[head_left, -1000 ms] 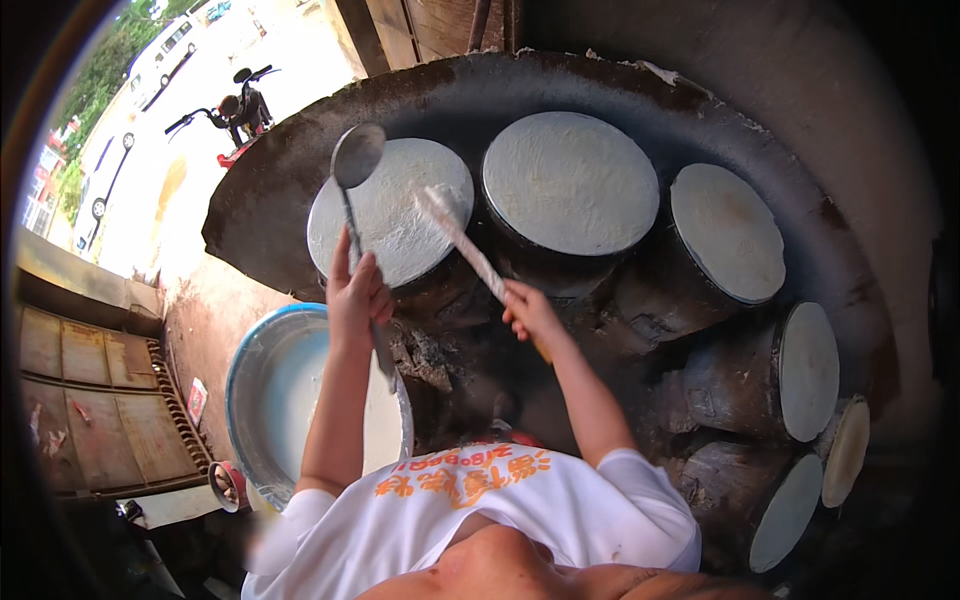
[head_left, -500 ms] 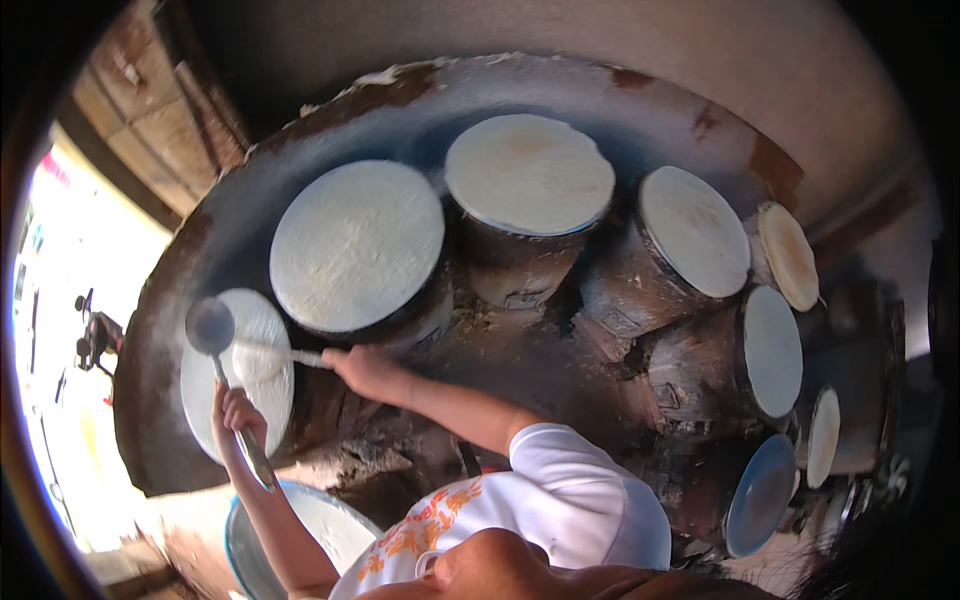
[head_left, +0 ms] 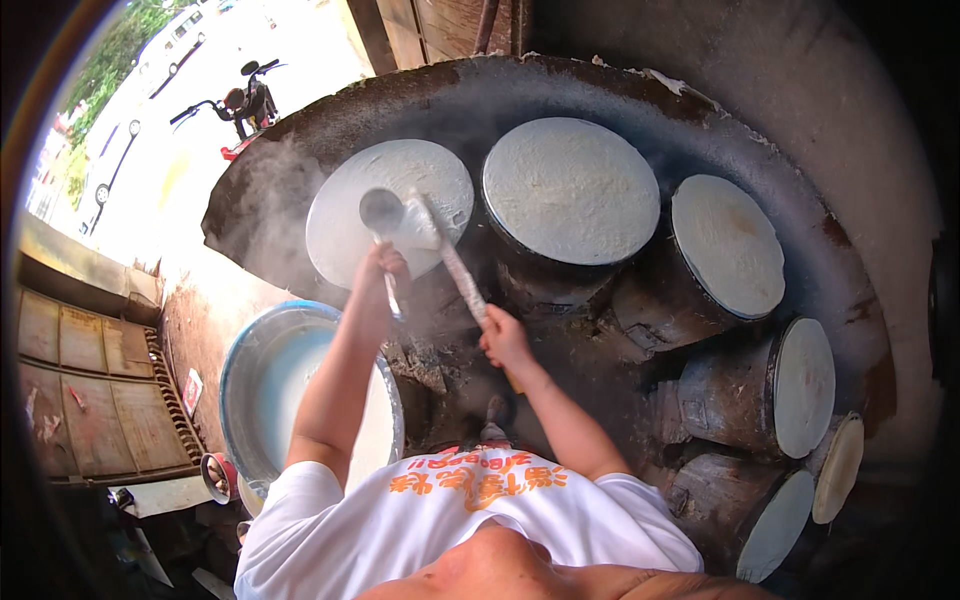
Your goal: The person prepares and cooks flatbreads using a large ladle to pour batter onto circular griddles and a long wooden stick to flip and remove them. They move between several griddles, pouring batter, spreading it, and then lifting the cooked breads to place them on a stack.
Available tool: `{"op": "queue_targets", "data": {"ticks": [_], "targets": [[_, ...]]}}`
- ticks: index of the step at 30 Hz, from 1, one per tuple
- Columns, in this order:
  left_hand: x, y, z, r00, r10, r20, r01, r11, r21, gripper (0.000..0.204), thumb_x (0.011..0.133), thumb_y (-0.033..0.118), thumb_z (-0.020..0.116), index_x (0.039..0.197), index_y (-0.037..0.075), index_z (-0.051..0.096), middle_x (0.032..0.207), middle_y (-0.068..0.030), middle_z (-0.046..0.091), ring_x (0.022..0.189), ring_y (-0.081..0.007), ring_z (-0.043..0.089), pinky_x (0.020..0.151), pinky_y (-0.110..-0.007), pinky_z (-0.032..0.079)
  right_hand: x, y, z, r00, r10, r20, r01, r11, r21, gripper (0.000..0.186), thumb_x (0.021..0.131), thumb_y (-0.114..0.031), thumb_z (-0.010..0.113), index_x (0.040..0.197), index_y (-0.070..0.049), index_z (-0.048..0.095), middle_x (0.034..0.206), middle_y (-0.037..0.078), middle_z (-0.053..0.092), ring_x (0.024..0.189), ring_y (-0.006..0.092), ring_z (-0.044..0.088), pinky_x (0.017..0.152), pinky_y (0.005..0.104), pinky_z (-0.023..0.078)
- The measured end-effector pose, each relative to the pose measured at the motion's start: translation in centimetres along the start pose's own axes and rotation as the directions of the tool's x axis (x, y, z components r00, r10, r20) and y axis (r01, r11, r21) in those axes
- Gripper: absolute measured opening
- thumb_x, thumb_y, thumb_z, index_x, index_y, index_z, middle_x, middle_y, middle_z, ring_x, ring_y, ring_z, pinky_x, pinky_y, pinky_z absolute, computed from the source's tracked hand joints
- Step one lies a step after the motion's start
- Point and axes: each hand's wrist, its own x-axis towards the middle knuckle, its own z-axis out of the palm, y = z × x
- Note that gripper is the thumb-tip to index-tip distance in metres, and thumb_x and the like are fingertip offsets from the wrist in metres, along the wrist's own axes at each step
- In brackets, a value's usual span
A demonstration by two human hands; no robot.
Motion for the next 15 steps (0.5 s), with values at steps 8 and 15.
{"op": "queue_targets", "data": {"ticks": [8,15], "targets": [[-2.7,-3.7,-1.8,0.926,0.174,0.334,-0.043,0.930,-0.365,0.040,0.094,0.007,0.041,0.054,0.014,0.034,0.049,0.0041,0.037,0.037,-0.0061,0.038,0.036,-0.019,0.039,1.9,-5.5,4.1,0.744,-0.668,0.034,0.625,0.676,-0.392,0.034,0.087,-0.020,0.057,0.120,-0.010,0.060,0.092,0.020,0.066,0.087,0.0381,0.063,0.078,0.0388,0.052],[-7.6,-9.3,5.9,0.839,-0.095,0.536,-0.027,0.976,0.216,0.039,0.100,0.029,0.040,0.064,0.012,0.037,0.047,0.0037,0.032,0.036,-0.0070,0.031,0.037,-0.021,0.034,-0.2,1.2,-0.2,0.826,-0.554,0.109,0.561,0.785,-0.262,0.034,0.081,-0.012,0.064,0.114,-0.003,0.062,0.104,0.014,0.067,0.099,0.0223,0.064,0.085,0.0330,0.050]]}}
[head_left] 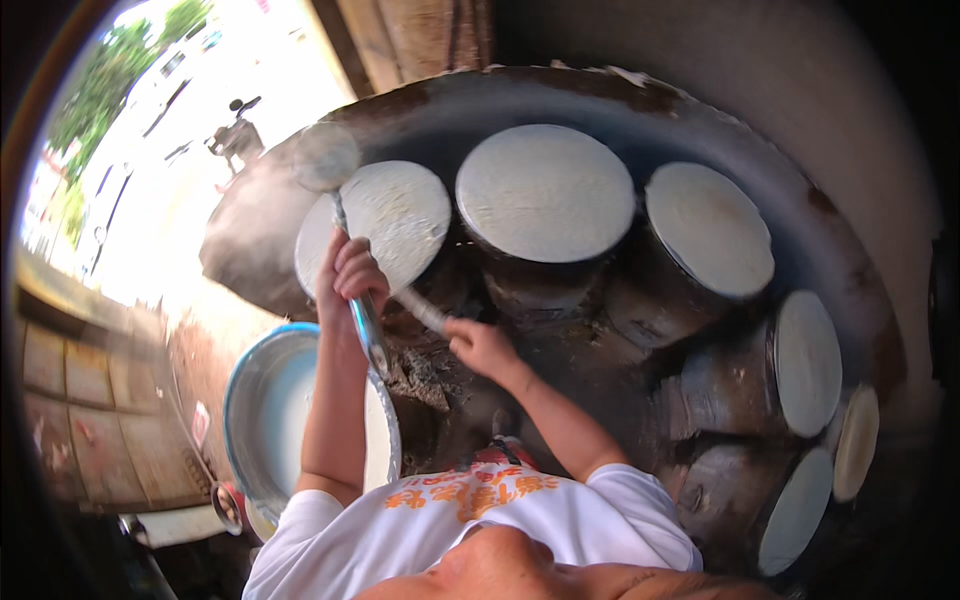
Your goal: The person prepares and cooks flatbreads using a large ladle to pour batter onto circular griddles and a long wooden stick to flip and remove them. They move between several griddles, pouring batter, spreading it, and then lifting the cooked breads to place them on a stack.
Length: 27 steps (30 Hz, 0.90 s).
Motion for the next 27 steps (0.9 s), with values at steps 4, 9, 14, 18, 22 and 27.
{"op": "queue_targets", "data": {"ticks": [4,9,14,18,22,27], "targets": [[1.7,-4.9,3.5,0.966,-0.254,0.039,0.257,0.958,-0.127,0.039,0.101,0.028,0.032,0.067,0.010,0.035,0.051,0.0027,0.033,0.035,-0.0076,0.032,0.035,-0.023,0.032,-8.3,-6.9,-8.5,0.904,0.389,0.176,-0.419,0.889,0.186,0.048,0.079,-0.017,0.072,0.123,-0.006,0.057,0.076,0.004,0.064,0.052,0.0069,0.051,0.047,0.0234,0.043],[11.4,-19.2,3.2,0.774,-0.623,0.114,0.633,0.754,-0.177,0.039,0.101,0.026,0.034,0.065,0.010,0.035,0.047,0.0036,0.034,0.031,-0.0061,0.033,0.031,-0.021,0.034,-15.8,-7.7,-29.5,0.631,0.539,-0.558,-0.466,0.838,0.283,0.029,0.084,-0.017,0.067,0.108,-0.002,0.060,0.068,0.002,0.060,0.049,0.0061,0.051,0.042,0.0217,0.041],[27.5,-33.8,-6.9,0.636,-0.769,0.064,0.734,0.577,-0.359,0.031,0.097,0.019,0.041,0.070,0.006,0.041,0.051,0.0036,0.037,0.035,-0.0056,0.037,0.033,-0.021,0.039,-19.3,0.5,-42.5,0.425,0.445,-0.788,-0.462,0.856,0.233,0.043,0.085,-0.009,0.063,0.127,-0.012,0.055,0.068,0.003,0.058,0.055,0.0099,0.055,0.048,0.0266,0.046],[36.4,-39.9,-14.5,0.622,-0.777,-0.102,0.682,0.601,-0.417,0.036,0.097,0.022,0.042,0.063,0.010,0.036,0.051,0.0039,0.036,0.034,-0.0066,0.036,0.034,-0.020,0.038,-19.0,3.9,-46.4,0.415,0.386,-0.824,-0.585,0.807,0.084,0.039,0.084,-0.016,0.065,0.123,-0.012,0.059,0.081,0.011,0.065,0.067,0.0194,0.062,0.061,0.0333,0.050],[41.4,-42.4,-18.7,0.616,-0.679,-0.400,0.696,0.706,-0.128,0.030,0.097,0.022,0.045,0.070,0.011,0.041,0.053,0.0047,0.036,0.038,-0.0054,0.037,0.034,-0.018,0.034,-17.1,6.6,-50.8,0.469,0.288,-0.835,-0.509,0.861,0.011,0.034,0.085,-0.017,0.065,0.117,-0.007,0.061,0.098,0.015,0.068,0.092,0.0270,0.066,0.079,0.0335,0.050],[41.0,-43.4,-18.2,0.714,-0.454,-0.533,0.672,0.660,0.336,0.020,0.097,0.022,0.047,0.079,0.014,0.045,0.055,0.0059,0.034,0.040,-0.0042,0.034,0.036,-0.018,0.030,-13.5,7.4,-54.2,0.530,0.304,-0.792,-0.564,0.823,-0.061,0.031,0.083,-0.021,0.064,0.112,-0.008,0.063,0.096,0.014,0.068,0.089,0.0294,0.065,0.076,0.0351,0.051]]}}
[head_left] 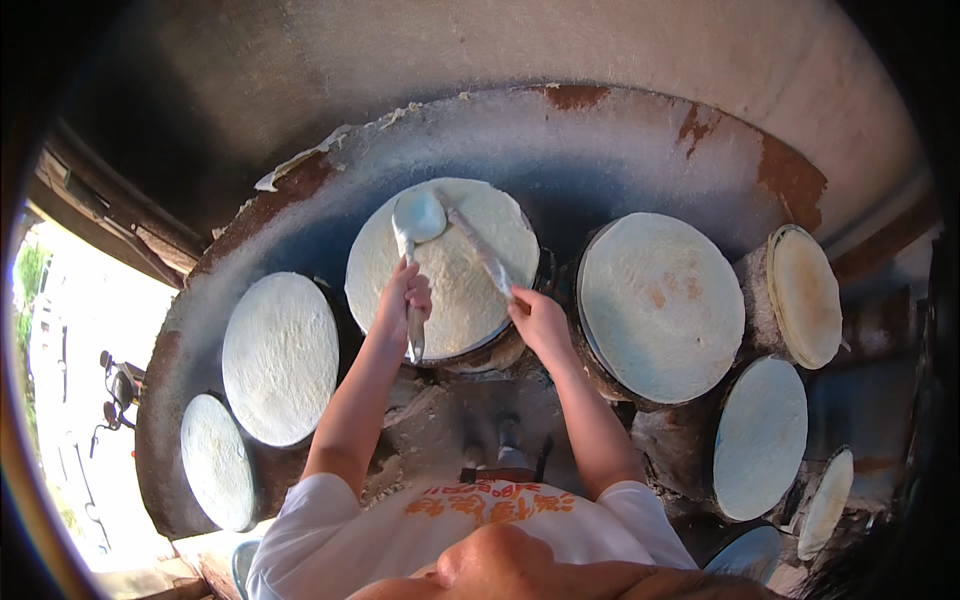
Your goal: The person prepares and cooks flatbreads using a large ladle to pour batter onto circular griddles and a long wooden stick to flip and remove them. They move between several griddles, pouring batter, spreading it, and then lifting the cooked breads to place them on a stack.
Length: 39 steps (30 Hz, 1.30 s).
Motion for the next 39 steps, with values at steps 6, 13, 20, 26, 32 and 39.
{"op": "queue_targets", "data": {"ticks": [6,13,20,26,32,39], "targets": [[-1.5,1.1,-0.3,0.998,0.070,-0.006,-0.070,0.994,-0.086,0.006,0.096,0.016,0.048,0.098,0.022,0.050,0.057,0.0068,0.031,0.043,-0.0031,0.031,0.036,-0.017,0.028,-1.7,-1.7,-1.8,0.982,-0.188,0.031,0.179,0.858,-0.481,0.028,0.080,-0.017,0.063,0.107,-0.015,0.067,0.072,0.015,0.060,0.067,0.0346,0.061,0.063,0.0441,0.051],[-3.8,1.9,-2.0,0.988,-0.133,0.082,0.156,0.873,-0.462,0.037,0.095,0.022,0.048,0.062,0.014,0.034,0.050,0.0049,0.031,0.039,-0.0055,0.031,0.036,-0.021,0.030,-3.9,-2.2,-1.9,0.978,-0.173,0.115,0.201,0.925,-0.321,0.027,0.078,-0.019,0.066,0.104,-0.015,0.068,0.078,0.015,0.064,0.077,0.0321,0.064,0.069,0.0424,0.051],[-5.0,1.5,-1.5,0.992,-0.100,0.074,0.124,0.852,-0.509,0.037,0.095,0.024,0.046,0.061,0.012,0.035,0.050,0.0043,0.033,0.038,-0.0066,0.034,0.037,-0.021,0.033,-0.3,-1.9,-0.7,0.983,-0.142,0.112,0.172,0.926,-0.335,0.025,0.081,-0.020,0.061,0.104,-0.014,0.068,0.086,0.016,0.066,0.080,0.0333,0.064,0.070,0.0430,0.051],[-7.1,0.1,-0.3,0.997,0.036,0.064,0.009,0.808,-0.589,0.036,0.095,0.017,0.043,0.060,0.012,0.036,0.050,0.0034,0.035,0.039,-0.0067,0.035,0.037,-0.020,0.034,-1.9,-3.1,3.0,0.959,-0.207,0.192,0.233,0.965,-0.119,0.024,0.083,-0.020,0.058,0.105,-0.011,0.067,0.086,0.016,0.066,0.085,0.0333,0.064,0.074,0.0420,0.051],[-13.6,-0.9,3.4,0.870,0.094,0.483,0.209,0.818,-0.536,0.041,0.099,0.025,0.039,0.061,0.012,0.034,0.048,0.0045,0.031,0.037,-0.0062,0.034,0.037,-0.018,0.032,-3.5,-7.0,0.1,0.877,-0.477,-0.056,0.472,0.878,-0.075,0.038,0.079,-0.014,0.068,0.117,-0.014,0.062,0.080,0.013,0.062,0.074,0.0302,0.063,0.065,0.0387,0.051],[-17.4,0.0,5.6,0.938,0.095,0.334,0.170,0.713,-0.680,0.036,0.096,0.020,0.042,0.063,0.009,0.035,0.046,0.0036,0.034,0.035,-0.0070,0.037,0.036,-0.021,0.039,-0.7,-4.7,-1.9,0.928,-0.345,-0.145,0.348,0.937,0.001,0.033,0.084,-0.015,0.063,0.116,-0.007,0.062,0.091,0.016,0.066,0.083,0.0313,0.064,0.071,0.0374,0.051]]}}
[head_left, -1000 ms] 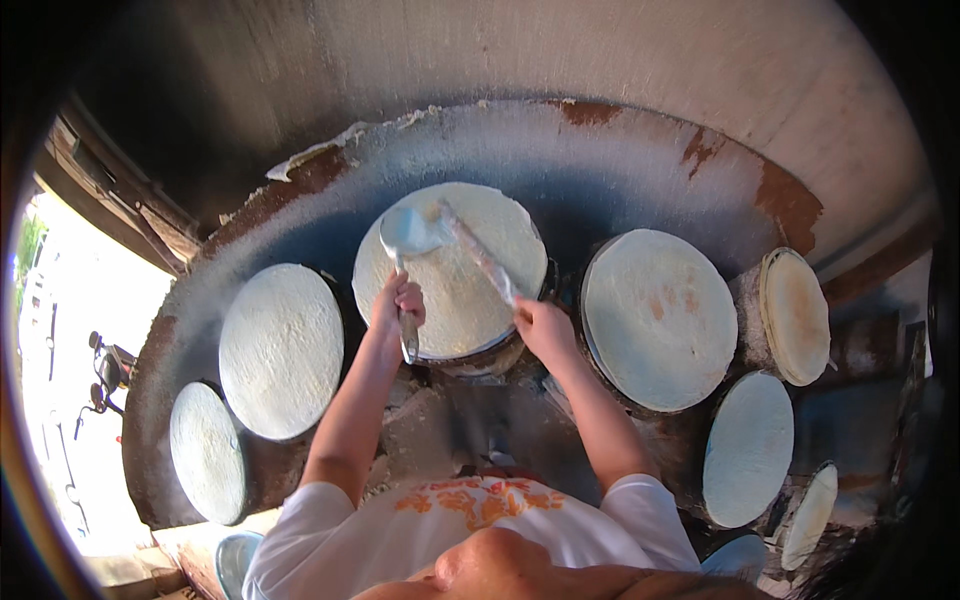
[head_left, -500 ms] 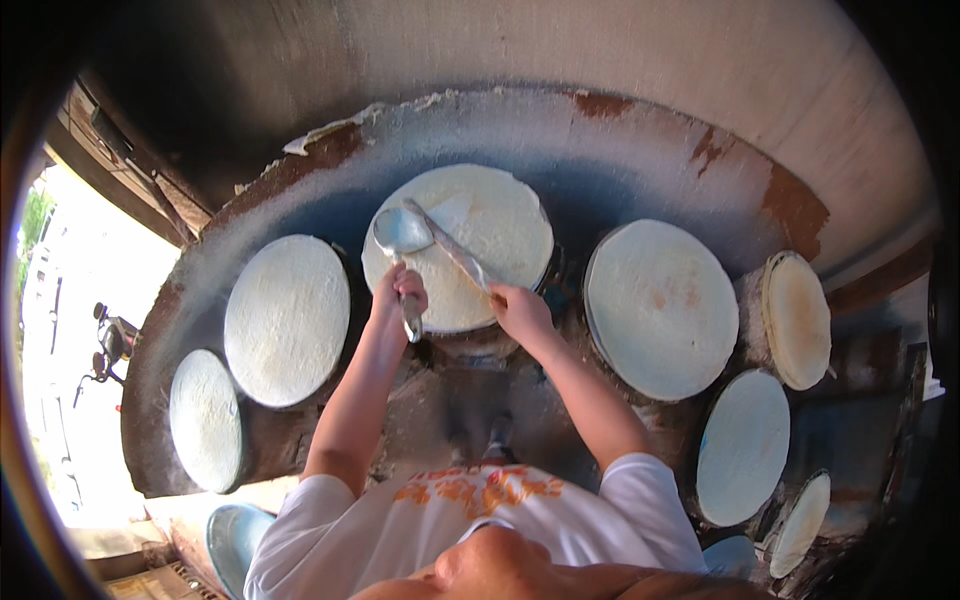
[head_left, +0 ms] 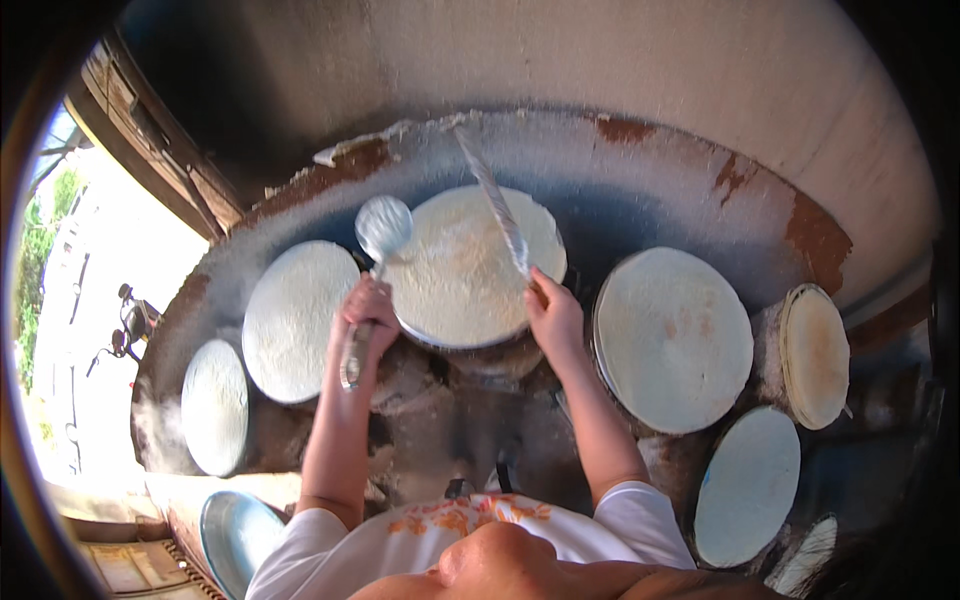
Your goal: The person prepares and cooks flatbreads using a large ladle to pour batter onto circular griddles and a long wooden stick to flip and remove them. They move between several griddles, pouring batter, spreading it, and then lifting the cooked breads to place them on a stack.
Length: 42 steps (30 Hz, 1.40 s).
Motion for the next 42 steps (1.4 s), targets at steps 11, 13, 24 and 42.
{"op": "queue_targets", "data": {"ticks": [11,13,24,42], "targets": [[-9.1,5.3,-1.1,0.998,0.064,-0.003,-0.063,0.987,0.151,0.029,0.095,0.013,0.042,0.066,0.008,0.037,0.051,0.0027,0.037,0.041,-0.0075,0.043,0.042,-0.019,0.042,-7.2,-1.7,4.6,0.973,0.124,0.197,0.004,0.838,-0.546,0.019,0.083,-0.021,0.057,0.097,-0.013,0.068,0.082,0.014,0.066,0.081,0.0341,0.063,0.068,0.0435,0.050],[-12.0,0.1,-0.8,0.981,-0.025,-0.195,0.083,0.951,0.298,0.036,0.095,0.020,0.043,0.061,0.015,0.037,0.048,0.0050,0.034,0.038,-0.0071,0.038,0.037,-0.020,0.035,-10.8,-2.7,4.1,0.994,0.081,0.074,-0.049,0.928,-0.369,0.020,0.085,-0.021,0.053,0.088,-0.006,0.065,0.075,0.015,0.065,0.075,0.0349,0.064,0.067,0.0449,0.051],[-19.5,-26.8,-11.3,0.306,-0.837,-0.454,0.909,0.399,-0.122,0.042,0.099,0.029,0.039,0.062,0.009,0.038,0.049,-0.0004,0.036,0.037,-0.0103,0.043,0.036,-0.023,0.040,-57.0,-10.3,-12.5,0.480,0.618,-0.623,-0.519,0.772,0.367,0.045,0.086,-0.010,0.065,0.128,-0.004,0.051,0.073,0.000,0.055,0.051,0.0067,0.048,0.045,0.0240,0.039],[-39.6,-63.9,-50.6,0.073,-0.450,-0.890,0.689,-0.622,0.371,0.045,0.092,0.014,0.055,0.135,0.025,0.044,0.057,0.0052,0.039,0.041,-0.0035,0.037,0.033,-0.019,0.032,-80.5,-14.0,-24.1,-0.595,0.462,-0.658,-0.128,0.754,0.645,0.052,0.071,0.006,0.060,0.122,-0.002,0.054,0.101,0.010,0.060,0.078,0.0169,0.061,0.060,0.0278,0.051]]}}
